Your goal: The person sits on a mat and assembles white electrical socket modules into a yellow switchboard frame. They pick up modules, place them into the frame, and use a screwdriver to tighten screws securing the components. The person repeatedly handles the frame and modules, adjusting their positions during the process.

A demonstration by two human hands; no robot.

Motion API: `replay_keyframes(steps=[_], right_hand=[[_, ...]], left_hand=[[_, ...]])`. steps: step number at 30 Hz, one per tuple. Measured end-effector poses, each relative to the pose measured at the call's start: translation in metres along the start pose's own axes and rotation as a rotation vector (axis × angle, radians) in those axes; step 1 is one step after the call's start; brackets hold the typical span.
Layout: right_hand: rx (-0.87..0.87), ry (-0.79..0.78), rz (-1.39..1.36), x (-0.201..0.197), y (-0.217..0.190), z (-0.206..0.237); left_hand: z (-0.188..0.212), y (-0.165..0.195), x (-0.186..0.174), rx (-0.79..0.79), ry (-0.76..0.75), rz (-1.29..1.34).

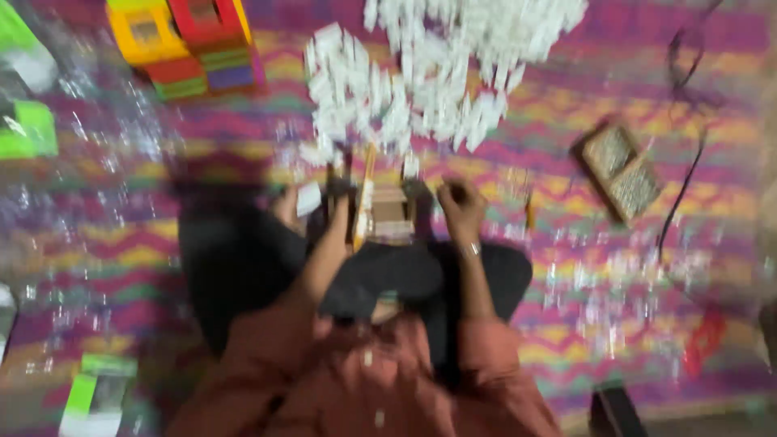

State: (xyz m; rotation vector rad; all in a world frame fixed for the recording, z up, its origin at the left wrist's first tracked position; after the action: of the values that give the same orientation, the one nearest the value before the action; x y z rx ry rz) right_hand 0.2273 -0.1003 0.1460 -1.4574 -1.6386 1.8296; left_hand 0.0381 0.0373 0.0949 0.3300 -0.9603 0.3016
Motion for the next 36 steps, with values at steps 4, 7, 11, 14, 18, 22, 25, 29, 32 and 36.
replay_keyframes(steps=[4,7,11,14,18,22,25,29,32,36], right_hand=[[-0.082,-0.173,-0.131,0.047,-0.021,0.049],[-0.067,-0.173,-0.101,0.058,-0.034,0.054],[-0.122,-0.171,-0.124,0.060,-0.044,0.056],[-0.092,-0.159,-0.093,0.058,-0.041,0.057],[-0.085,-0.208,-0.085,0.060,-0.037,0.059],[-0.168,-0.152,-0.041,0.060,-0.042,0.057],[-0.177,-0.138,0.008,0.058,-0.045,0.057],[-0.223,-0.135,0.069,0.058,-0.047,0.058],[-0.240,-0.122,0.094,0.057,-0.046,0.058],[-0.243,-0.114,0.068,0.055,-0.046,0.057]], left_hand=[[0.001,-0.009,-0.006,-0.315,-0.177,0.134],[-0.005,-0.013,-0.008,-0.411,-0.240,0.138],[-0.003,-0.012,-0.010,-0.352,-0.204,0.110],[0.000,-0.017,-0.011,-0.378,-0.222,0.064],[0.000,-0.019,-0.017,-0.327,-0.167,0.016],[-0.003,-0.023,-0.020,-0.347,-0.194,0.064],[-0.005,-0.026,-0.022,-0.361,-0.219,0.107],[-0.007,-0.026,-0.029,-0.394,-0.087,0.187],[-0.008,-0.026,-0.028,-0.376,-0.222,0.097],[-0.007,-0.028,-0.028,-0.388,-0.247,0.091]])
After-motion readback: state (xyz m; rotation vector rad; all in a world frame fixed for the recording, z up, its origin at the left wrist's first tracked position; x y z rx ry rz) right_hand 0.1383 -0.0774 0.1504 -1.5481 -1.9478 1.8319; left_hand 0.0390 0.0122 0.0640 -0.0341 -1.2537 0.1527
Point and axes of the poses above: each hand's wrist, its own z-axis away from the middle knuckle, its own x-axis out of the palm, y = z × x, the point moved 2 cm from there along -z, towards the middle knuckle, and after that the axes turned 7 degrees about z, right-handed, at the moved point
